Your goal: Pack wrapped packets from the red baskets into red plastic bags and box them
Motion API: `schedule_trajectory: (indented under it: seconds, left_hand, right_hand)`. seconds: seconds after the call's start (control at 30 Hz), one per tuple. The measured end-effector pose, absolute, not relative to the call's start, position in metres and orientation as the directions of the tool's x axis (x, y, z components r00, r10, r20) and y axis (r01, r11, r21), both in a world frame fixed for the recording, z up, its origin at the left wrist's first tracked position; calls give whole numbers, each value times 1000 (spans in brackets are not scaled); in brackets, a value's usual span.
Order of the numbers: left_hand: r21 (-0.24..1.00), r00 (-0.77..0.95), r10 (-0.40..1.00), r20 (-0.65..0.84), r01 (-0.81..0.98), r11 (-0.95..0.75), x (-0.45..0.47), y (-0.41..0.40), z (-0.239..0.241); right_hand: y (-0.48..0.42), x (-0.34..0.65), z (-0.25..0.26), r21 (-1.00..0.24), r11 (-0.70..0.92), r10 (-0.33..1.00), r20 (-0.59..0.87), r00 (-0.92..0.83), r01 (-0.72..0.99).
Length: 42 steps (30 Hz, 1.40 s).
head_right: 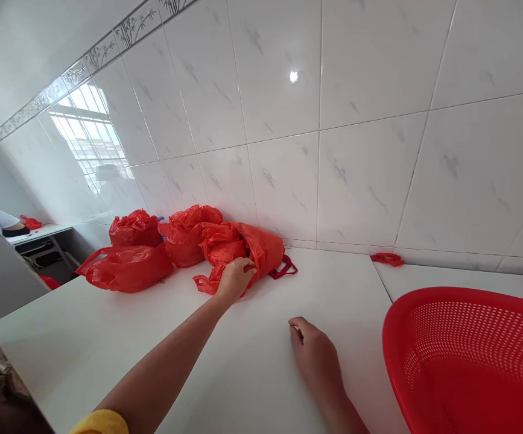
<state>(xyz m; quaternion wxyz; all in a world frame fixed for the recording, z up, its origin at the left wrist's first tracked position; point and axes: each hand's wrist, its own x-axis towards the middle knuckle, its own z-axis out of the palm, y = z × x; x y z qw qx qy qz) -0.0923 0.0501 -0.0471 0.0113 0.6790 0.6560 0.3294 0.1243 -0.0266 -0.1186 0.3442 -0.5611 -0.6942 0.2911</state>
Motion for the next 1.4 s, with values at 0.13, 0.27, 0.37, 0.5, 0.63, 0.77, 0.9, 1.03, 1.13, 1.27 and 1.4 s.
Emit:
schedule_trajectory:
  seconds: [0.13, 0.27, 0.37, 0.5, 0.63, 0.77, 0.9, 1.03, 1.13, 1.27, 1.4]
  left_hand:
    - [458, 32, 879, 475, 845, -278, -82, 32, -55]
    - [445, 227, 850, 476, 771, -455, -81, 13, -51]
    - [350, 180, 804, 567, 831, -433, -95, 2, -37]
    - [141, 164, 761, 628, 938, -318, -122, 3, -21]
    - [44, 264, 877, 400, 951, -306, -134, 23, -18]
    - [39, 244, 941, 236, 965, -260, -124, 52, -24]
    - [-2, 160, 969, 186, 987, -163, -112, 82, -34]
    - [-19, 72, 981, 181, 997, -70, -106, 106, -41]
    - [9, 4, 982, 189, 1000, -6, -105, 121, -45]
    - [72, -100, 973, 208, 994, 87, -108, 138, -49]
    - [126, -173, 960, 221, 981, 148, -115, 151, -52]
  right_hand:
    - [-23, 75, -119, -659, 503, 844, 514, -154, 558]
    - [-13, 22, -105, -603, 675, 688, 723, -67, 426]
    - [0, 1, -101, -573, 679, 655, 755, -28, 459]
    - [20, 3, -109, -648, 540, 754, 656, 32, 537]
    - [35, 23, -117, -775, 390, 888, 459, 20, 498]
    - [39, 37, -115, -897, 299, 950, 312, -11, 326]
    - [38, 39, -112, -923, 276, 956, 293, 25, 268]
    - [36, 39, -113, -901, 251, 954, 292, 68, 353]
    - [31, 42, -115, -879, 266, 955, 297, 19, 396]
    - [12, 48, -111, -821, 388, 917, 389, -89, 419]
    - [-29, 62, -109, -790, 498, 866, 432, -251, 358]
